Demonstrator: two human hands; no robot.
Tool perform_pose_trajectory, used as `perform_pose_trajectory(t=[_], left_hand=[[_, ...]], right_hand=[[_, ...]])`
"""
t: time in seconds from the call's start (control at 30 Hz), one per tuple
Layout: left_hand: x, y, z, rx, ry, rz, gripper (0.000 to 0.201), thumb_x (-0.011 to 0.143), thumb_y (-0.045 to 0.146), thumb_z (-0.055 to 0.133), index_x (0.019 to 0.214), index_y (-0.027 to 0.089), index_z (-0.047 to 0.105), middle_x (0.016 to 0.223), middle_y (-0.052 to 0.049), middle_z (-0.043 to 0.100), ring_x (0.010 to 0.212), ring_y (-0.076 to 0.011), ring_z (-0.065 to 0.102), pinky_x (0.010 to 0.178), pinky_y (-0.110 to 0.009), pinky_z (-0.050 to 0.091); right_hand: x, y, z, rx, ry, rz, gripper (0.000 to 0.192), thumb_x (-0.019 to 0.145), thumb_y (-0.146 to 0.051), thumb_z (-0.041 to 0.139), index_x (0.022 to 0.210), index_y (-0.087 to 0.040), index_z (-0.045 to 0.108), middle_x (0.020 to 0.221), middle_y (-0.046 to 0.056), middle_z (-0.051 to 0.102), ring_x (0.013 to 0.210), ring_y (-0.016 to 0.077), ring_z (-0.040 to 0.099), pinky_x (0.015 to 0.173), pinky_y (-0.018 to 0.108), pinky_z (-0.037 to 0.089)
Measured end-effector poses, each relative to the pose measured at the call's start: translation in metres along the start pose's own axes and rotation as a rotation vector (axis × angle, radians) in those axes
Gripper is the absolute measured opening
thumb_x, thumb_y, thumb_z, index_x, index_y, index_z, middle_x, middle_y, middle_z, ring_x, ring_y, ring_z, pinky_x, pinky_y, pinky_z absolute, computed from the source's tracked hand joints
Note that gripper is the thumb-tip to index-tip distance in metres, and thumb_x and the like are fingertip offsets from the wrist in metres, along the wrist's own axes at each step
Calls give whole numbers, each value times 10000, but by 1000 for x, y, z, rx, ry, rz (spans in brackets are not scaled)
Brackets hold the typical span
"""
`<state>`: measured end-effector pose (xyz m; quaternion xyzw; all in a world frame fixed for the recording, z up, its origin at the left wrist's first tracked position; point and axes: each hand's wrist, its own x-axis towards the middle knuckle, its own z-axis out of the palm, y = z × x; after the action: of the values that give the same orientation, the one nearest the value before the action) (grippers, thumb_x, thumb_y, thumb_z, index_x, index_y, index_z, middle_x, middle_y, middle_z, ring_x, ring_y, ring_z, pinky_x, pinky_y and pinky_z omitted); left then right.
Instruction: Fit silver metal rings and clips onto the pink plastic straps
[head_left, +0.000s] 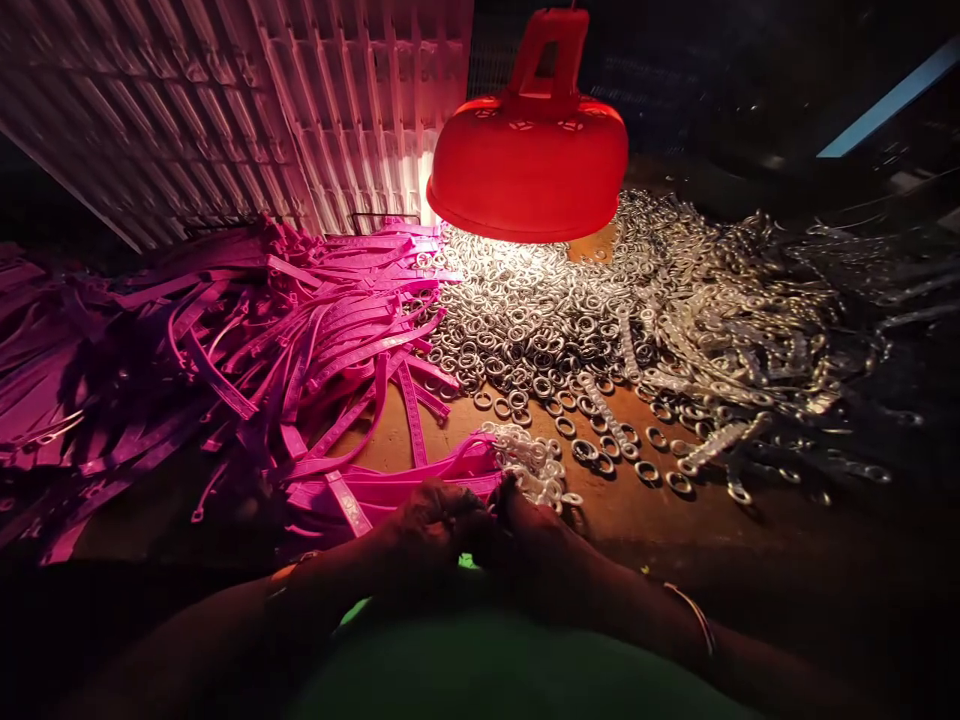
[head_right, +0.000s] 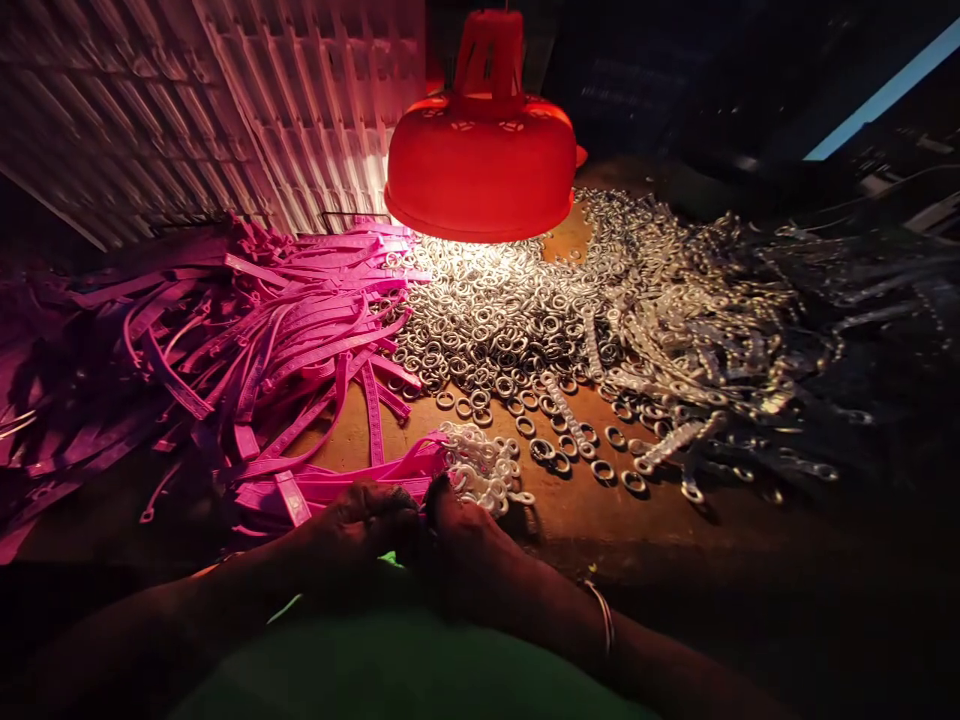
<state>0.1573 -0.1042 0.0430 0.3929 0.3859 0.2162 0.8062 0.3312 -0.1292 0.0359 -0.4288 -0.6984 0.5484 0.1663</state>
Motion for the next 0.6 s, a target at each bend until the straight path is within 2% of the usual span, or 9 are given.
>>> perform_pose_trajectory(t=[0.17,0.3,0.43,0.5,0.6], left_hand=[[5,1,1,-170,3,-100,446,584,511,763,573,95,601,541,-15,568,527,-108,511,543,-240,406],[6,5,6,-327,-22,-133,333,637,397,770,608,90,644,558,-18,593,543,-108,538,574,-242,433],[8,14,11,-441,-15,-160,231,600,299,808,629,111,676,579,-21,624,578,-123,572,605,-242,442],[11,16,9,-415,3,-163,276,533,313,840,600,117,658,553,-8,603,546,-119,543,580,-242,421],[15,15,2,-323,13,-168,348,526,385,831,537,124,600,496,10,537,492,-105,473,529,-241,371]], right_hand=[[5,-14,-8,-196,-76,57,127,825,-113,415,937,-161,380,697,6,544,532,81,362,473,211,234],[4,-35,-20,-432,-62,113,193,792,-127,475,982,-137,441,656,17,547,494,89,378,462,227,202],[1,-35,-26,-517,-28,38,224,777,-171,518,990,-130,462,656,5,554,482,89,402,448,218,214],[-1,-29,-27,-525,10,-9,257,781,-185,523,1021,-131,447,687,3,566,489,88,414,438,210,226],[-3,-24,-29,-614,21,-95,308,798,-271,558,1043,-132,434,745,15,582,492,90,414,433,218,241]])
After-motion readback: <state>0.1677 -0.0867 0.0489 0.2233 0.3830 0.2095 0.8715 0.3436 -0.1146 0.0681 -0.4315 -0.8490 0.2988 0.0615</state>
